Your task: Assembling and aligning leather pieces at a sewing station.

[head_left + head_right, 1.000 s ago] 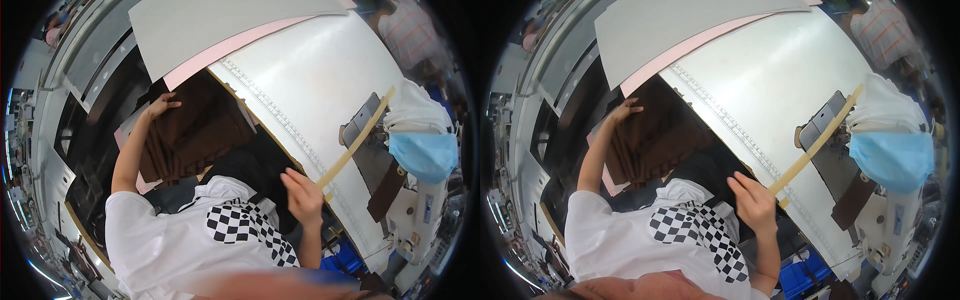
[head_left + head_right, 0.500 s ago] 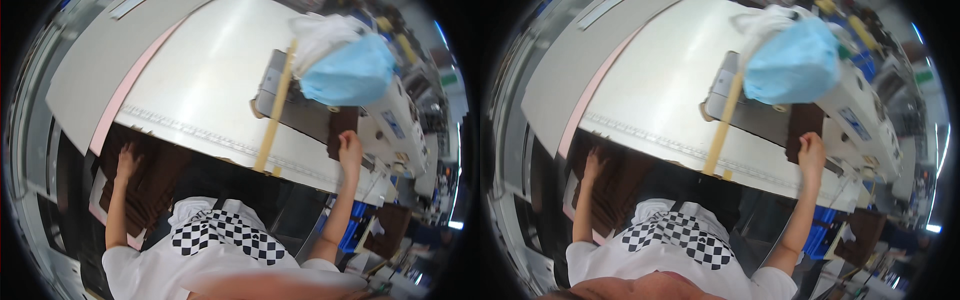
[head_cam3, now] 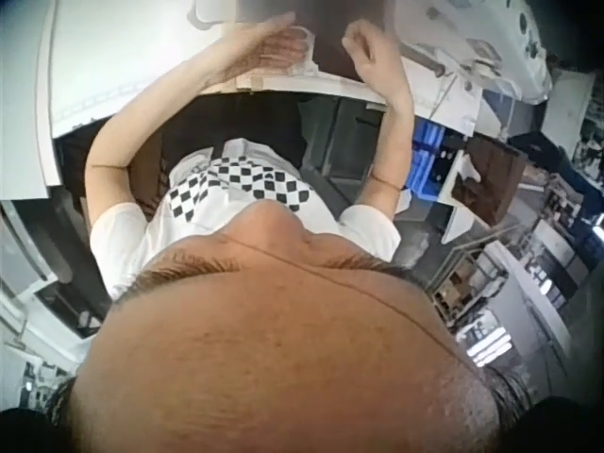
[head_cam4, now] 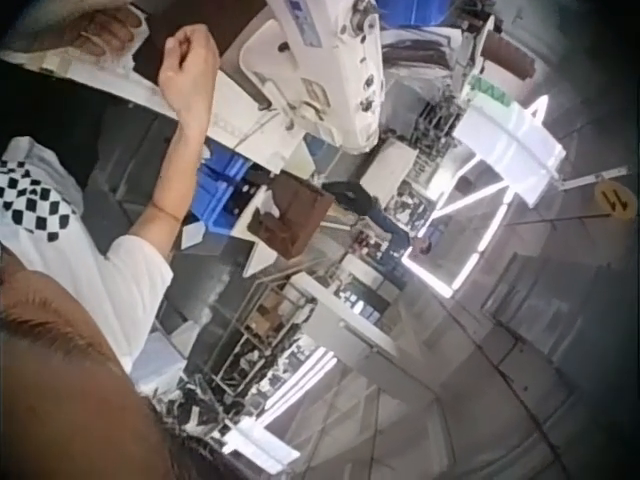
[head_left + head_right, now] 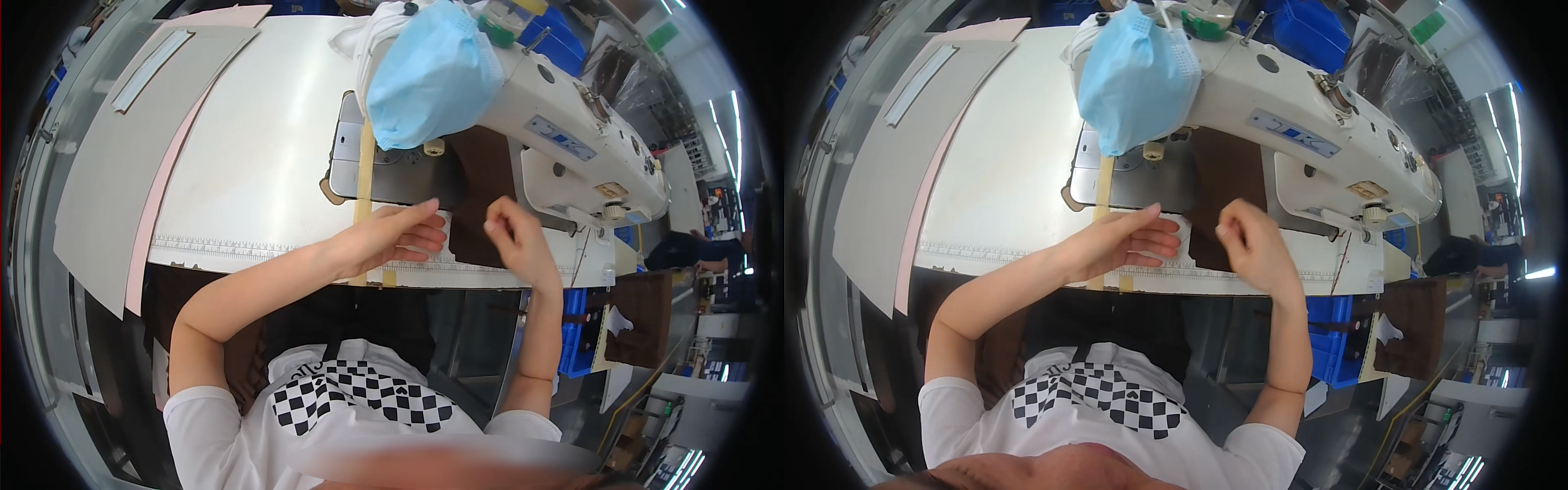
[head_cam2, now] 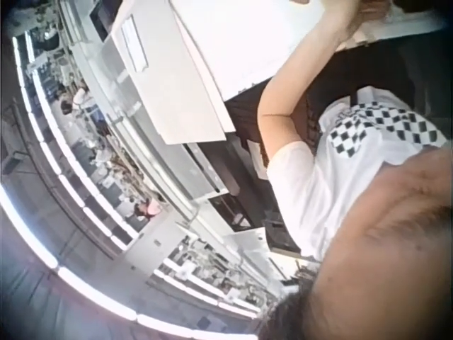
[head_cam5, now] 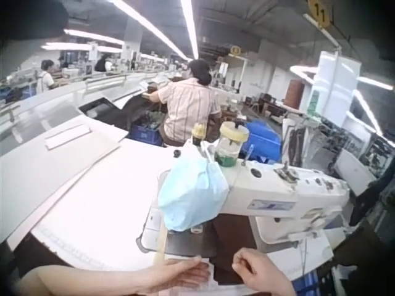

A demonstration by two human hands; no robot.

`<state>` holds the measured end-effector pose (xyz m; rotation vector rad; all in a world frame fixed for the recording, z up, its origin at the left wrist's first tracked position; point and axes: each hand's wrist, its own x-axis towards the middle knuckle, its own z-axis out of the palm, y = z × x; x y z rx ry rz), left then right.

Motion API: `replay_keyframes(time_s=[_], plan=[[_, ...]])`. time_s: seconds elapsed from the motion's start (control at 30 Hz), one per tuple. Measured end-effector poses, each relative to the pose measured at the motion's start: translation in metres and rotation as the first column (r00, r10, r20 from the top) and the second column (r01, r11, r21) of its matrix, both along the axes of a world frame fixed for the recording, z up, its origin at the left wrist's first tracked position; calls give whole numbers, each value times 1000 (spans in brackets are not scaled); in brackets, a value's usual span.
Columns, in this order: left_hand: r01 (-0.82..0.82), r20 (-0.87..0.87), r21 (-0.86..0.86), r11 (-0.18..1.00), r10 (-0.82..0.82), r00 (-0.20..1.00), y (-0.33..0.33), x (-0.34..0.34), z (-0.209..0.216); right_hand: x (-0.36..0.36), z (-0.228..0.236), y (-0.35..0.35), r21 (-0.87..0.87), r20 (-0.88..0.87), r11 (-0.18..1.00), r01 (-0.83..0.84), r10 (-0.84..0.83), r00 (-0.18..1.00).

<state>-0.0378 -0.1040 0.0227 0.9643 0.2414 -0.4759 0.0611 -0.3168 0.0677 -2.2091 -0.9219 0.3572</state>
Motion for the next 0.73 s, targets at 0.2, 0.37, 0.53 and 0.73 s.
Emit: replay_keyframes(time_s=[0.2,0.37,0.53,0.73], plan=[[-41,-129,113,993,56,990,2,15,-11,0,-18,25,41,-45,991,-127,129,991],[-136,-127,177,975,160,979,20,-17,1,61,-83,15,-224,507,969,105,24,861],[-185,57,292,938,176,983,21,-29,-27,-16,-51,60,-40,370,977,-211,210,905],[-372,371,928,31,-184,910,182,-22,11,-50,-79,66,-140,286,870,-472,492,822]])
